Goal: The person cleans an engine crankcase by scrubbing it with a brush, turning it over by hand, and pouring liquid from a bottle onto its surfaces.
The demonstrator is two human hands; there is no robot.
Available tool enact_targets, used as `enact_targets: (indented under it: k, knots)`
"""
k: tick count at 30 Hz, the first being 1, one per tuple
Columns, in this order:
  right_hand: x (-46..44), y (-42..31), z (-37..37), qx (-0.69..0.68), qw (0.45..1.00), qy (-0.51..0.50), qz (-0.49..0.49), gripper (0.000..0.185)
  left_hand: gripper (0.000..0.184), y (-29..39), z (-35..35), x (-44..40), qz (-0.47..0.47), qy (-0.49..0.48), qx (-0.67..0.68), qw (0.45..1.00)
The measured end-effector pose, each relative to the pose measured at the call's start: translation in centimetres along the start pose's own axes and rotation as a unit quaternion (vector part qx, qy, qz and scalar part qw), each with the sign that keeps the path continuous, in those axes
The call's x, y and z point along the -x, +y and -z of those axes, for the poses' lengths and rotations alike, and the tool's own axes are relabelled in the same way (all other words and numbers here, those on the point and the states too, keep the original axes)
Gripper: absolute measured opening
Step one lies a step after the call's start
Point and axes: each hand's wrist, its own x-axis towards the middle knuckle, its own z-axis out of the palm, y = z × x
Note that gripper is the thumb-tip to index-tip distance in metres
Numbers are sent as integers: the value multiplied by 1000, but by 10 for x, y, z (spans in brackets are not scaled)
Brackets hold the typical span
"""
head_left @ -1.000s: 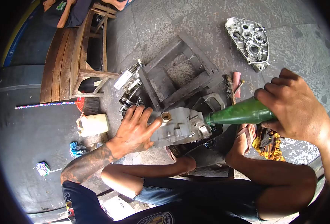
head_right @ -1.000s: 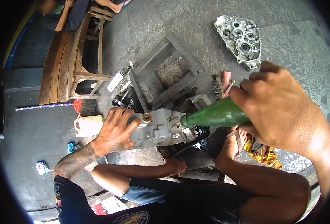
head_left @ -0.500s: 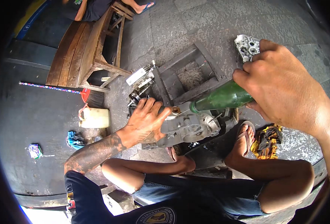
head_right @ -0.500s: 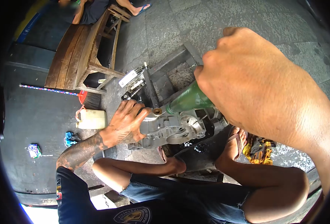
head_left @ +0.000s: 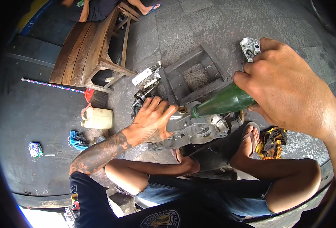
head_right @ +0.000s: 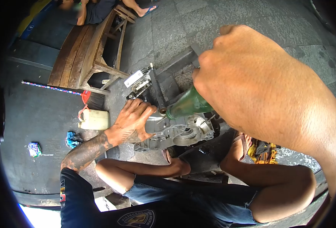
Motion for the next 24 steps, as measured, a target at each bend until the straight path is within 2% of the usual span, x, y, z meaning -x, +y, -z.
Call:
enact_targets:
  k: [4,9,15,21,24]
  knots:
    - [9,26,-32,-118,989,36,84,31,81,-6,0,-3,-16,-13,-22,1000]
    - [24,32,-47,-74,996,-17,42,30,81,-11,0,8,-50,-8,-60,997]
    - [37,43,-73,-116,991,-64,11,31,77,-19,1,23,-50,12,-39,998]
    - [47,43,-91,-154,988,-28,9,31,77,-23,1,28,-28,16,-24,999]
    - [50,39,-94,-148,987,-56,8,32,75,-21,4,26,-14,8,-13,1000]
